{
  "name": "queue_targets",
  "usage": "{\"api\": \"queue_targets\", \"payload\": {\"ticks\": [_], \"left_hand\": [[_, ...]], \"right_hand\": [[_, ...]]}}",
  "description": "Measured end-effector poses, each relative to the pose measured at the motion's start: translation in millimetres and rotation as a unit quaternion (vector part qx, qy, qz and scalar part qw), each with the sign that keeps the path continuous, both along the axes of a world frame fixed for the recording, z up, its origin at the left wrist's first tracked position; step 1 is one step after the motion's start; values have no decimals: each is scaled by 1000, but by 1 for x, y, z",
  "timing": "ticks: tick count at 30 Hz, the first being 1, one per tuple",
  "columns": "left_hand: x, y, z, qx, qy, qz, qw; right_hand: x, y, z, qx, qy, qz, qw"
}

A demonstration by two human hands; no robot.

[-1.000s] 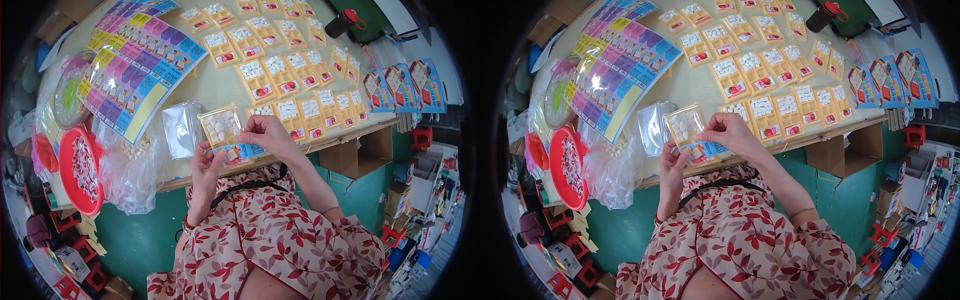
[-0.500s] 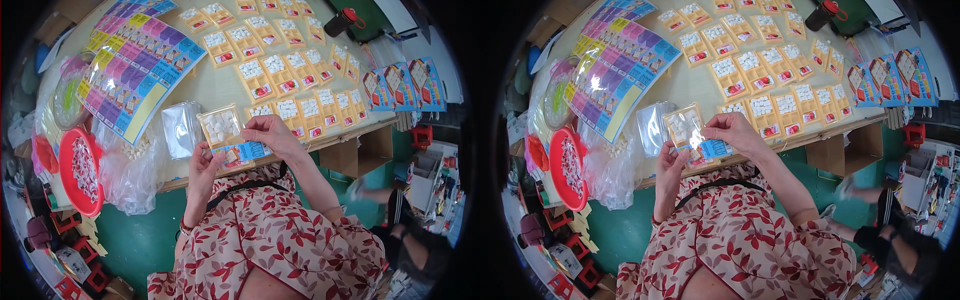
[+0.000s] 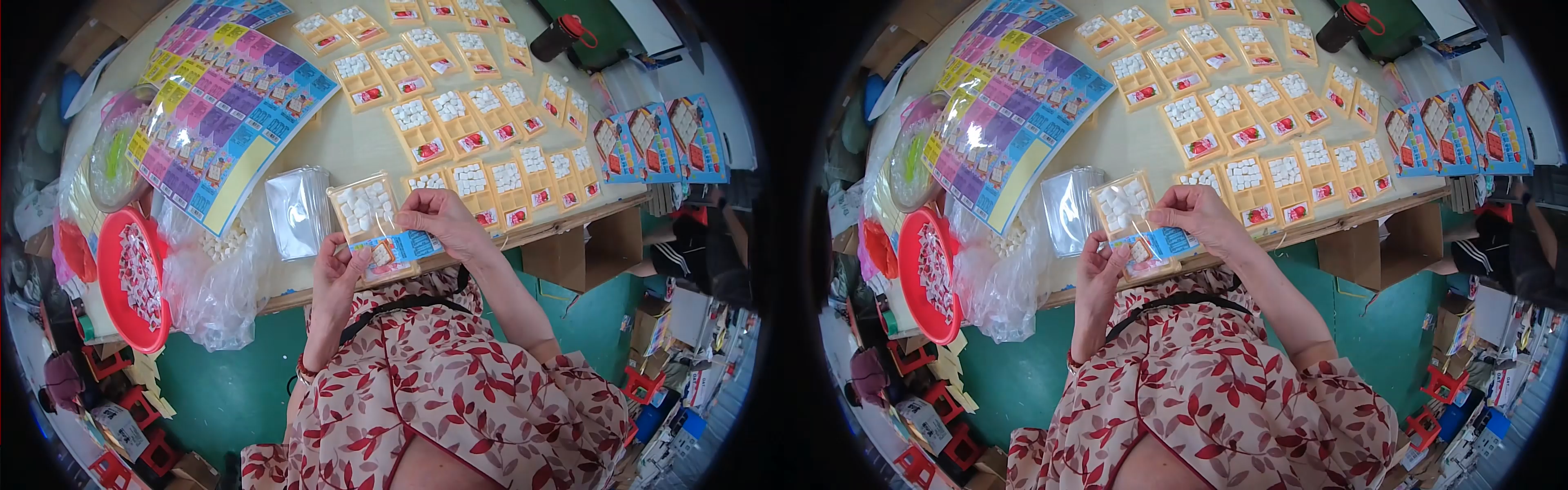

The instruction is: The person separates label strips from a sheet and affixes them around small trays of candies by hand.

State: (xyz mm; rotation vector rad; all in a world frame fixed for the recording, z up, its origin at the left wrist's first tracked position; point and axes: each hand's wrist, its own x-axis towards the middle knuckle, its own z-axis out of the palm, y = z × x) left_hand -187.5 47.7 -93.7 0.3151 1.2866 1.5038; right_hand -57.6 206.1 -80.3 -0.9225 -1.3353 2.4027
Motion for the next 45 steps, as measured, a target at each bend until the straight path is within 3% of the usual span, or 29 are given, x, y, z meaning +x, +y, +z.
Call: {"api": "queue_targets", "payload": {"ticks": [6,11,12,14,17,20,26,31,33,37,39,42,45], "left_hand": [[1,3,-8,-6,2,18,1000],[2,9,-33,-14,37,33,999],[3,11,-36,-24,53,35,998],[5,17,-42,-30,50,37,998],[6,23,-58,-42,62,35,997],[4,26,-76,-61,104,16,993],[2,30,-91,-115,225,-13,968],[10,25,-64,-114,346,-4,931],[12,15,-58,-102,521,-36,846],[10,0,-47,-100,526,-76,841],[2,-7,-54,-113,423,-146,887],[6,-5,-42,-112,361,-125,917],[18,0,-43,-135,406,-70,901]], "right_hand": [[-1,-1,-13,5,-9,-7,1000],[-3,-2,-24,225,-80,-35,970],[-2,-2,-23,225,-80,-35,970],[-1,-3,-23,355,-156,-22,921],[1,-6,-26,443,-190,29,876],[-4,-1,-42,400,-226,62,886],[-11,7,-56,422,-237,54,874],[-7,14,-59,362,-200,50,909],[-6,16,-57,331,-190,53,923],[-8,16,-61,302,-151,54,940],[-10,15,-64,282,-139,46,948],[-15,13,-65,307,-151,54,938],[-18,12,-63,289,-157,42,944]]}}
